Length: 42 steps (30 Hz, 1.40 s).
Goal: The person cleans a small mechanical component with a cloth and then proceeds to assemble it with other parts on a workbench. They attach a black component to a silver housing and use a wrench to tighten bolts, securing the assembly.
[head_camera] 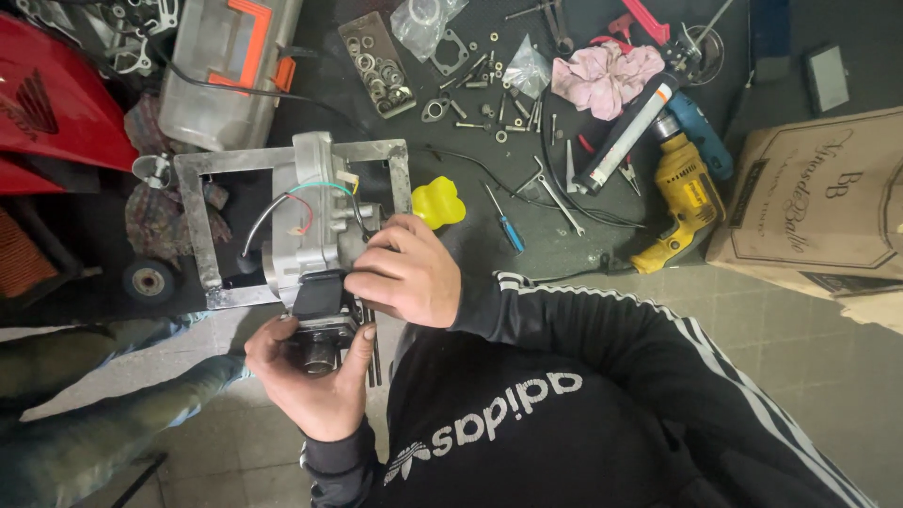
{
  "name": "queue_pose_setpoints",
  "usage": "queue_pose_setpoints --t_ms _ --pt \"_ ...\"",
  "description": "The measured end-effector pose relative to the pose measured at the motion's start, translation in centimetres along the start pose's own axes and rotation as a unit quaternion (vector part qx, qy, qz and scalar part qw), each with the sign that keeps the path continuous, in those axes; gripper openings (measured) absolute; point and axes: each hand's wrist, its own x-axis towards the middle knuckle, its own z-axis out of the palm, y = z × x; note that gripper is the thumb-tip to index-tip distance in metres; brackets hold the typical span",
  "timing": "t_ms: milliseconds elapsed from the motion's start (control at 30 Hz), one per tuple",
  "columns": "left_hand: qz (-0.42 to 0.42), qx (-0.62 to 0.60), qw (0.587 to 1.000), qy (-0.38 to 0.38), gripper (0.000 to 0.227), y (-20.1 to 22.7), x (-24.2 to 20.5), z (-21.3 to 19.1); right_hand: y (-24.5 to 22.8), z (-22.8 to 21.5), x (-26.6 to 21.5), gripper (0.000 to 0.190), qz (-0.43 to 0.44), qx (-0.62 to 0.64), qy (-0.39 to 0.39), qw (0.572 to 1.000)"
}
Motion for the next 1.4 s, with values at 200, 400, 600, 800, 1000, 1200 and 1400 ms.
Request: queue_pose_setpoints --t_ms 200,400,600,800,1000,1200,1400 --pt "-0.003 -0.003 1.0 -0.004 0.08 0.19 0.05 -0.05 0.16 -0.19 0.12 0.04 -0.008 0.004 0.003 1.0" --pt "-0.01 0.003 1.0 -0.003 0.081 0.29 0.12 0.03 0.24 -0.05 0.02 0.038 -0.006 0.012 0.009 1.0" --pt "0.001 0.006 1.0 -0.002 0.081 0.08 0.0 -0.01 0.37 -0.34 0.18 0.042 -0.028 -0.001 0.002 1.0" --pt "0.013 0.018 1.0 -0.004 0.082 0.0 0.1 -0.03 0.39 -0.51 0.2 0.043 -0.031 0.012 -0.002 0.999" --pt "0.012 -0.002 1.0 -0.005 0.081 0.02 0.05 -0.03 0.35 -0.42 0.18 0.042 -0.028 0.016 0.001 0.999" --pt "0.016 0.02 1.0 -0.006 0.08 0.61 0.34 -0.08 0.32 -0.51 0.5 0.04 -0.03 0.01 -0.005 0.999" --pt "0.021 0.028 0.999 -0.007 0.08 0.53 0.35 -0.12 0.3 -0.27 0.24 0.04 -0.025 -0.004 0.001 1.0"
